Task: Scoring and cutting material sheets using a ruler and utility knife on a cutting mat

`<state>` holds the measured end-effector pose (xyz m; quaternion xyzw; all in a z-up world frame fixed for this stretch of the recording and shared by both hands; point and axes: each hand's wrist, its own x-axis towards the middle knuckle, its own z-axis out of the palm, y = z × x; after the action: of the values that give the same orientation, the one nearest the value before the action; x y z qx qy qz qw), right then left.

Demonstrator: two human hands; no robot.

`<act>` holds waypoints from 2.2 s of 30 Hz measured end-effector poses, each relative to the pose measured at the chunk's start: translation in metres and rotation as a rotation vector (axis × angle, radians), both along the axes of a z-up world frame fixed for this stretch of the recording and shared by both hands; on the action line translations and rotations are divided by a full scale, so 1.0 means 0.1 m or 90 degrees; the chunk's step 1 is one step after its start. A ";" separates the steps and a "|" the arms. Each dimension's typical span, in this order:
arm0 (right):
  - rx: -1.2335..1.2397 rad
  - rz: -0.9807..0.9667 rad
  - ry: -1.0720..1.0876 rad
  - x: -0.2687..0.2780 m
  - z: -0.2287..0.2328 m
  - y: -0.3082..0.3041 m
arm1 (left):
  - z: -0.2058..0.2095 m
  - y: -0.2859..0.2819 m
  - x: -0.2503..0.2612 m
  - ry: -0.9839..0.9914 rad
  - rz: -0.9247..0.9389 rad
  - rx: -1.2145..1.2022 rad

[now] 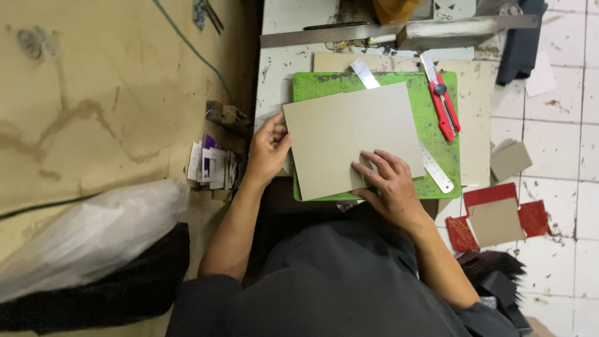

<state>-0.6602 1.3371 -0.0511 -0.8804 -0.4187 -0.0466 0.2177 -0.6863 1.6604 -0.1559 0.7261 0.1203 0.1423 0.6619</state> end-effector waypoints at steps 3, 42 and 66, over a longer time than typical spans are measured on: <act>0.084 -0.006 0.024 0.06 0.22 -0.12 | 0.06 0.06 0.00 0.018 -0.006 0.022; 0.429 -0.374 0.631 -0.25 -0.29 -0.48 | 1.17 -0.52 0.06 -0.144 0.135 -0.379; 0.513 -0.184 0.150 0.00 -0.39 0.00 | 1.03 -0.65 0.17 -0.260 0.014 0.125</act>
<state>-0.6605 1.3369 -0.0900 -0.7739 -0.2121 -0.1354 0.5812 -0.6689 1.5955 -0.0525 0.7418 -0.0229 0.3043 0.5972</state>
